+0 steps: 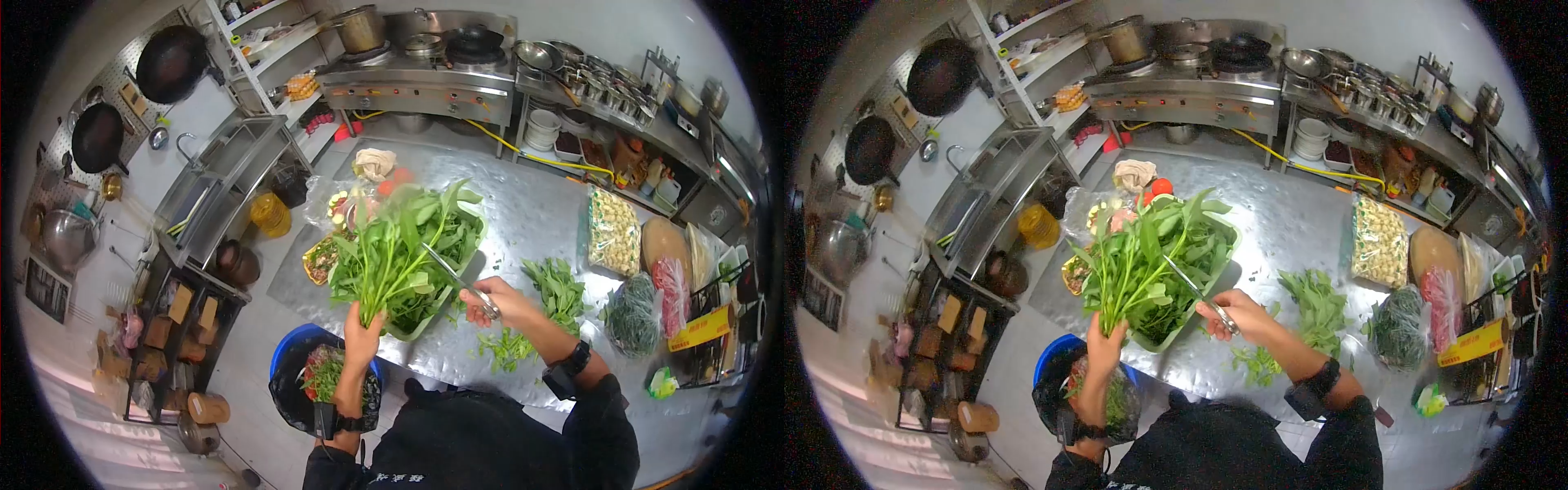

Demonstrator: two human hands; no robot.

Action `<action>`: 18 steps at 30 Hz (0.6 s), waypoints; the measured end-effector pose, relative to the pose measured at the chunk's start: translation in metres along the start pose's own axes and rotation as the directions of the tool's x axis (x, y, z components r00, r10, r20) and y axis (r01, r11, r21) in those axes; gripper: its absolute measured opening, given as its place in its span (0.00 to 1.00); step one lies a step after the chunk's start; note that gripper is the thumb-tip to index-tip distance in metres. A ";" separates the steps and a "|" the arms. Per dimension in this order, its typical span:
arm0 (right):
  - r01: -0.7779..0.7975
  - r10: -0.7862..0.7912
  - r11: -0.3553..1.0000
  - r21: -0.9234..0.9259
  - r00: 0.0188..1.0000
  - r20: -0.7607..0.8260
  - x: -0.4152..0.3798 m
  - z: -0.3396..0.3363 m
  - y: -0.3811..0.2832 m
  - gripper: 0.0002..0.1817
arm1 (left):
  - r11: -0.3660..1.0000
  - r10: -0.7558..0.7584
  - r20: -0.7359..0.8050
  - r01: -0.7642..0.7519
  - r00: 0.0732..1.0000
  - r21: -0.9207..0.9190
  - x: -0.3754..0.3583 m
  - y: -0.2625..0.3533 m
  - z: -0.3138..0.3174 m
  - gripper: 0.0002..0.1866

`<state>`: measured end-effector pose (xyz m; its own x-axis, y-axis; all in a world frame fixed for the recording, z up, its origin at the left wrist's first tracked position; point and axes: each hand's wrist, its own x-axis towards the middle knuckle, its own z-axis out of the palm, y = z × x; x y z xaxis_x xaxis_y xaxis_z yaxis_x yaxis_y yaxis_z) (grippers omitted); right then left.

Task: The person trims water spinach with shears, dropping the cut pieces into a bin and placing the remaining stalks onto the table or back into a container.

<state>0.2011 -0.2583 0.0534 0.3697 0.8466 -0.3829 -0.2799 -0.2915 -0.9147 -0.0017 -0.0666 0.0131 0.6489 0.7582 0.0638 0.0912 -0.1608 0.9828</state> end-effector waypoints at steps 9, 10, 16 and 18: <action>0.056 -0.053 0.997 0.052 0.997 -0.049 0.020 0.020 0.012 0.24 | 0.888 -0.202 -0.079 0.149 0.976 -0.436 0.006 -0.002 -0.008 0.10; 0.058 -0.056 0.997 0.047 0.997 -0.048 0.022 0.021 0.015 0.24 | 0.877 -0.209 -0.105 0.139 0.972 -0.461 0.008 -0.003 -0.008 0.09; 0.067 -0.067 0.998 0.005 0.995 -0.079 0.030 0.026 0.018 0.22 | 0.879 -0.187 -0.172 0.087 0.967 -0.469 0.014 -0.008 -0.010 0.06; 0.066 -0.067 0.998 -0.020 0.993 -0.100 0.029 0.025 0.014 0.21 | 0.897 -0.169 -0.194 0.069 0.966 -0.436 0.015 -0.009 -0.010 0.06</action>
<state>0.1858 -0.2272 0.0327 0.4748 0.8153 -0.3314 -0.2373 -0.2440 -0.9403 -0.0002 -0.0477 0.0065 0.4648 0.8826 -0.0705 -0.2027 0.1835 0.9619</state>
